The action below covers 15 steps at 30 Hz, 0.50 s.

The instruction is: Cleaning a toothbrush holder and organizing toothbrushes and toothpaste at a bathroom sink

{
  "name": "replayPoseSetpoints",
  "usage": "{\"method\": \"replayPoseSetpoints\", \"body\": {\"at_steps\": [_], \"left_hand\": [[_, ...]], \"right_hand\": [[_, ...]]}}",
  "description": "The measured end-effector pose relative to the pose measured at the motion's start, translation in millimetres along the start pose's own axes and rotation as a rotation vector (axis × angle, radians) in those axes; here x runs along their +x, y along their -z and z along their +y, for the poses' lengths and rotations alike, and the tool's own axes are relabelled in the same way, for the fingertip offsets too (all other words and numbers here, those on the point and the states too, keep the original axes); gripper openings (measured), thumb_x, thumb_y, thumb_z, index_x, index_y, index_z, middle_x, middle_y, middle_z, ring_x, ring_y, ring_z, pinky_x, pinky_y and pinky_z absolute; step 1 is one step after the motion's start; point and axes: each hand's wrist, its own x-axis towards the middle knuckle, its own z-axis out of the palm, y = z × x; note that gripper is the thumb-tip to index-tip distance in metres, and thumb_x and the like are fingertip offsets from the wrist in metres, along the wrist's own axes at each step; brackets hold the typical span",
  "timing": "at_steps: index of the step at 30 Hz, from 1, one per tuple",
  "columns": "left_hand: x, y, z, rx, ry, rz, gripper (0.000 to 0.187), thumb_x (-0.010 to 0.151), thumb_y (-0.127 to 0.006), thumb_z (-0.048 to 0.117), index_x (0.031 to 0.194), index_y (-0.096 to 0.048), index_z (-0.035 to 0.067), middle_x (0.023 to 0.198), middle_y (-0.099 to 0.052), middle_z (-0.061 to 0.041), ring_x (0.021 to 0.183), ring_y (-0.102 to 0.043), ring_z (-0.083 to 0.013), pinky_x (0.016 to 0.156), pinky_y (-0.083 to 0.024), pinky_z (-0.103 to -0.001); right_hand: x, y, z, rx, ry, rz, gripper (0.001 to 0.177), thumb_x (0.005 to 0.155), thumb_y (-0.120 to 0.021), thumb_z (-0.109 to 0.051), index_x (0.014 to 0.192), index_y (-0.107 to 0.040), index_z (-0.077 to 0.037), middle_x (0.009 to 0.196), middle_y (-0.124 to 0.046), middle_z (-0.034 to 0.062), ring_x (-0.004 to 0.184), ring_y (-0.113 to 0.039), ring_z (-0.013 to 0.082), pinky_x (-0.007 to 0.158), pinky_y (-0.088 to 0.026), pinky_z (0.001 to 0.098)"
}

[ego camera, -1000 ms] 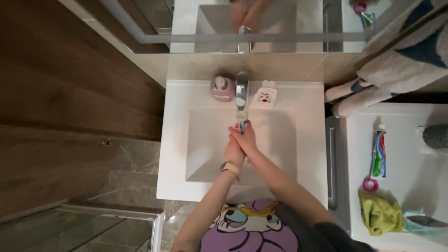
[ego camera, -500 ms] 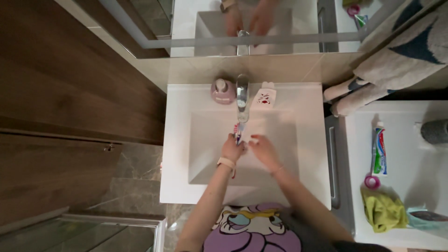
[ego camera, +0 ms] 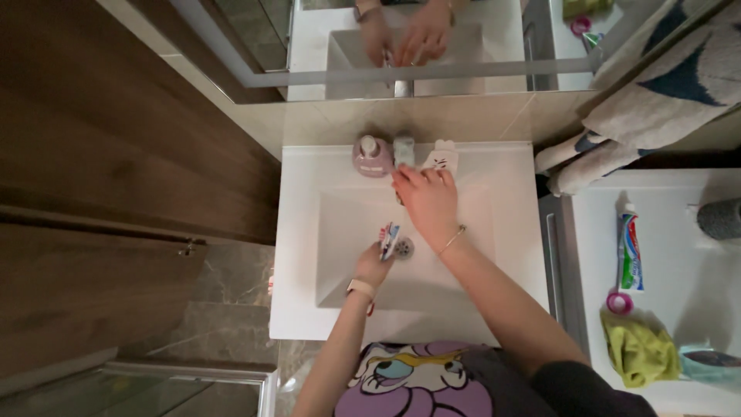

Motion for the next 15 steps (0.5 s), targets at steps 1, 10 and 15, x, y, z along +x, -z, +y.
{"method": "replayPoseSetpoints", "body": {"at_steps": [1,10,15], "left_hand": [[-6,6,0,0.016,-0.006,0.017,0.051,0.088,-0.068,0.045,0.116,-0.064,0.003,0.111,-0.072,-0.024,0.111,-0.068,-0.043,0.09,-0.057,-0.054],[-52,54,31,-0.392,0.061,0.077,0.033,0.089,-0.076,0.038,0.09,-0.065,0.007,0.069,-0.063,-0.013,0.066,-0.064,-0.0279,0.055,-0.05,-0.038],[-26,6,-13,-1.046,0.365,0.058,0.036,0.093,-0.076,0.036,0.086,-0.056,0.006,0.063,-0.054,-0.004,0.043,-0.056,-0.015,0.038,-0.048,-0.029]], "right_hand": [[-8,-7,3,-0.014,0.028,0.018,0.029,0.102,-0.058,-0.036,0.129,-0.068,-0.033,0.127,-0.064,-0.0096,0.104,-0.06,0.0191,0.097,-0.041,0.0424],[-30,43,4,0.22,-0.074,0.035,0.031,0.096,-0.065,-0.027,0.126,-0.07,-0.028,0.123,-0.065,-0.0057,0.106,-0.062,0.0224,0.089,-0.05,0.0388],[-125,-10,-26,0.596,-0.522,-0.322,0.029,0.091,-0.064,-0.014,0.119,-0.068,-0.02,0.098,-0.069,0.0056,0.097,-0.066,0.0303,0.085,-0.053,0.0426]]}}
